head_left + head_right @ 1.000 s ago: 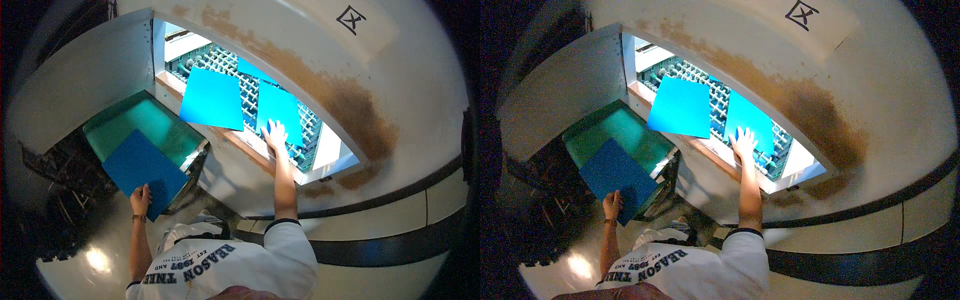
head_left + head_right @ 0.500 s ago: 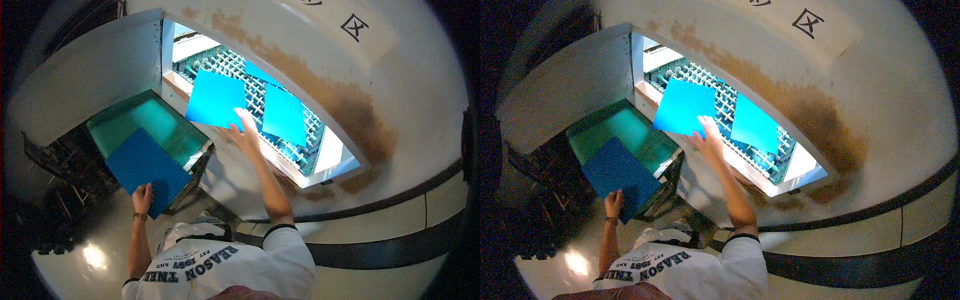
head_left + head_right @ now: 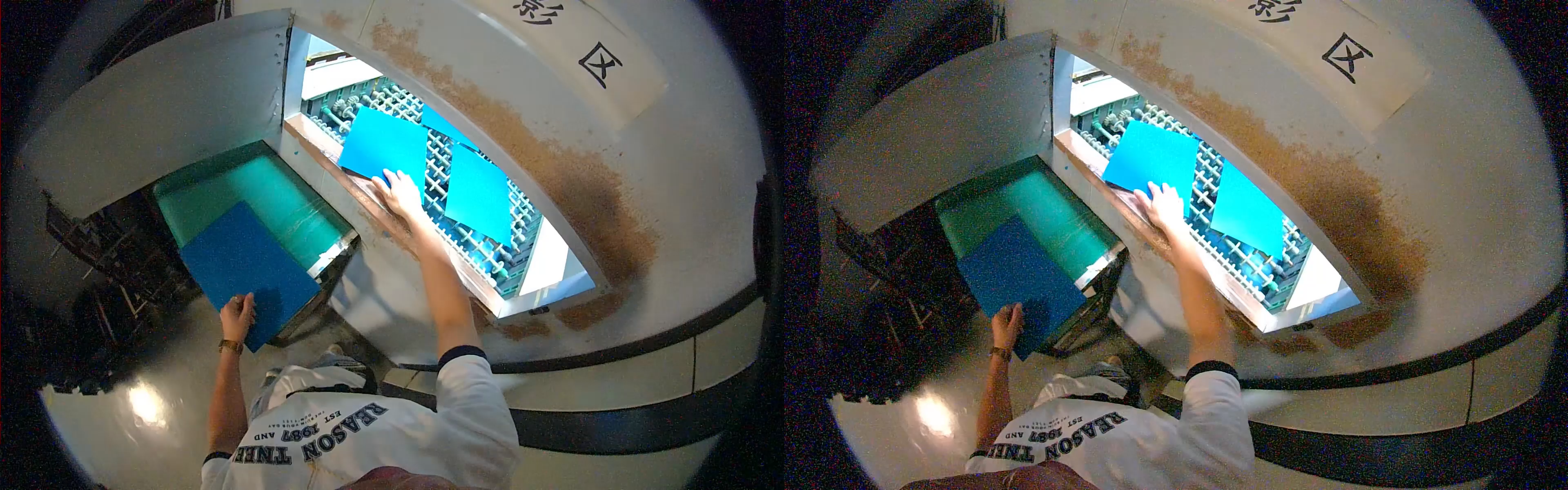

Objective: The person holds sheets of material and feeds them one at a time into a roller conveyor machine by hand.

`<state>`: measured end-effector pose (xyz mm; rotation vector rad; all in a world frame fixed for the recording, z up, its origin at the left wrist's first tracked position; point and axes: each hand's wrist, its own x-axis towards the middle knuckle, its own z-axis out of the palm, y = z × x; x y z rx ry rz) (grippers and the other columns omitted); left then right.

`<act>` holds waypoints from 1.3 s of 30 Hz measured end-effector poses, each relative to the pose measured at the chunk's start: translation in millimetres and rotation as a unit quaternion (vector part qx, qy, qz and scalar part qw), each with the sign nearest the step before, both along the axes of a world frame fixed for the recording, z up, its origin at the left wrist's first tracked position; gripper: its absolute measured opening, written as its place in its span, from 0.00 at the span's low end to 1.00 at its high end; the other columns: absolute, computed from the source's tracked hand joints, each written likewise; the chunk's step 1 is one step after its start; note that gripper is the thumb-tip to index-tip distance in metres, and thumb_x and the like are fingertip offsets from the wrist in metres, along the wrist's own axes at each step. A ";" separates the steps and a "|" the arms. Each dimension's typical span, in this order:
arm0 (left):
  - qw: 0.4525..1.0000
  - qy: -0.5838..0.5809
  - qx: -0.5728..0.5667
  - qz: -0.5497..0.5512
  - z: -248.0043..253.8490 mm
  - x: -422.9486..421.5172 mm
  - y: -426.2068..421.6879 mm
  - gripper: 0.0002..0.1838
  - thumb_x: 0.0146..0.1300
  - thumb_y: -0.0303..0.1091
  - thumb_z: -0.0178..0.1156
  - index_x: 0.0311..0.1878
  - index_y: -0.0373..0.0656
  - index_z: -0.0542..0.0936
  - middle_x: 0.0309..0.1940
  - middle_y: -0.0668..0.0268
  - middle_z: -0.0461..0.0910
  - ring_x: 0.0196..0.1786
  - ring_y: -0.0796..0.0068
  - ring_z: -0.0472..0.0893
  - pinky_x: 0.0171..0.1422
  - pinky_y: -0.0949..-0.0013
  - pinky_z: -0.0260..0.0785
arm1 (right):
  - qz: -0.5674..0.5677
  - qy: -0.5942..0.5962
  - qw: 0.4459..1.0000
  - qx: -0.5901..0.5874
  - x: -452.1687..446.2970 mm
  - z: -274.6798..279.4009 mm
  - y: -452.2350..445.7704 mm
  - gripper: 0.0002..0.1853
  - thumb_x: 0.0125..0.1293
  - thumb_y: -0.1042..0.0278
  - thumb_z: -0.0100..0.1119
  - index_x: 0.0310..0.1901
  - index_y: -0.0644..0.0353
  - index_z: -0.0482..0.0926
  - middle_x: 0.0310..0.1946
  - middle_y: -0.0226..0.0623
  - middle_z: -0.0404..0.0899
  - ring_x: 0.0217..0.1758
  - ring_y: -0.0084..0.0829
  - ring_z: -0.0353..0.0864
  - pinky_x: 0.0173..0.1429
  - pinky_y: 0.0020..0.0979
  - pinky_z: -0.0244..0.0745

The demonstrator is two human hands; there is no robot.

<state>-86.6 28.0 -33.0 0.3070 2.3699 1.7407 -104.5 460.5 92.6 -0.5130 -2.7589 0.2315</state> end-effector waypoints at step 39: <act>0.986 -0.064 0.053 0.146 -23.8 40.9 -74.3 0.19 0.61 0.44 0.55 0.20 0.42 0.73 0.12 0.71 0.70 0.14 0.84 0.68 0.17 0.78 0.57 | 0.020 0.314 0.946 -0.073 38.9 45.6 -75.8 0.17 0.60 0.64 0.54 0.47 0.64 0.72 0.37 0.45 0.77 0.43 0.41 0.76 0.51 0.36 0.67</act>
